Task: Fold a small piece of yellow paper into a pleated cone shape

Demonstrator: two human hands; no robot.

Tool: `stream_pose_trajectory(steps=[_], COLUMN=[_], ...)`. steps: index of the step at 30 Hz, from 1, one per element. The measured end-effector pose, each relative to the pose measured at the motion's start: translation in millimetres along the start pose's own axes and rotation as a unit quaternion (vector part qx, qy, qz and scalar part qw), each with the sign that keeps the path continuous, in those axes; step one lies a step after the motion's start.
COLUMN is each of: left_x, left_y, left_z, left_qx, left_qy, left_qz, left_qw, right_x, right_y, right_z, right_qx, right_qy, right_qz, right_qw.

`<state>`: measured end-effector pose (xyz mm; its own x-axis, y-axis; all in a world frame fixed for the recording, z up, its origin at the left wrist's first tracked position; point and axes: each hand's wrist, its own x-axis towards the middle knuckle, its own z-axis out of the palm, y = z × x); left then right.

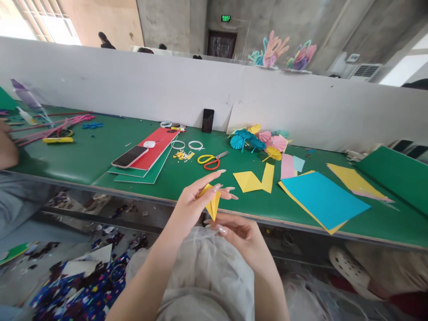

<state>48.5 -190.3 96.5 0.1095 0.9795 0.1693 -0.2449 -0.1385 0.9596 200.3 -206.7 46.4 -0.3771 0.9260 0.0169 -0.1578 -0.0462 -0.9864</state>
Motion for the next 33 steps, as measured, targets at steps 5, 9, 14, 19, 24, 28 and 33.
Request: stream_pose_trajectory(steps=[5, 9, 14, 19, 24, 28, 33], left_x=[-0.7, 0.1, 0.3, -0.6, 1.5, 1.9, 1.5], left_y=[-0.9, -1.4, -5.2, -3.7, 0.9, 1.6, -0.7], left_z=[2.9, 1.4, 4.1, 14.3, 15.3, 12.4, 10.8], left_qx=[0.0, -0.011, -0.034, -0.049, -0.04, -0.027, -0.03], left_qy=[-0.027, -0.022, -0.013, -0.002, 0.004, -0.032, -0.054], left_qz=[-0.049, -0.044, -0.026, -0.057, -0.036, -0.083, -0.146], left_qw=[0.998, 0.999, 0.999, 0.997, 0.999, 0.996, 0.987], right_x=[7.0, 6.8, 2.5, -3.3, -4.4, 2.4, 12.3], right_y=[-9.6, -7.2, -4.4, -3.2, -5.6, -12.8, -15.9], right_z=[12.3, 17.2, 10.8, -0.5, -2.4, 2.5, 10.5], right_qx=[0.004, -0.006, -0.022, -0.034, -0.004, 0.004, -0.036], right_qy=[0.002, 0.01, -0.002, -0.023, -0.046, -0.041, 0.012], right_qz=[-0.021, -0.01, 0.021, 0.042, 0.052, 0.0, -0.036], right_qw=[1.0, 1.0, 1.0, 0.998, 0.998, 0.999, 0.999])
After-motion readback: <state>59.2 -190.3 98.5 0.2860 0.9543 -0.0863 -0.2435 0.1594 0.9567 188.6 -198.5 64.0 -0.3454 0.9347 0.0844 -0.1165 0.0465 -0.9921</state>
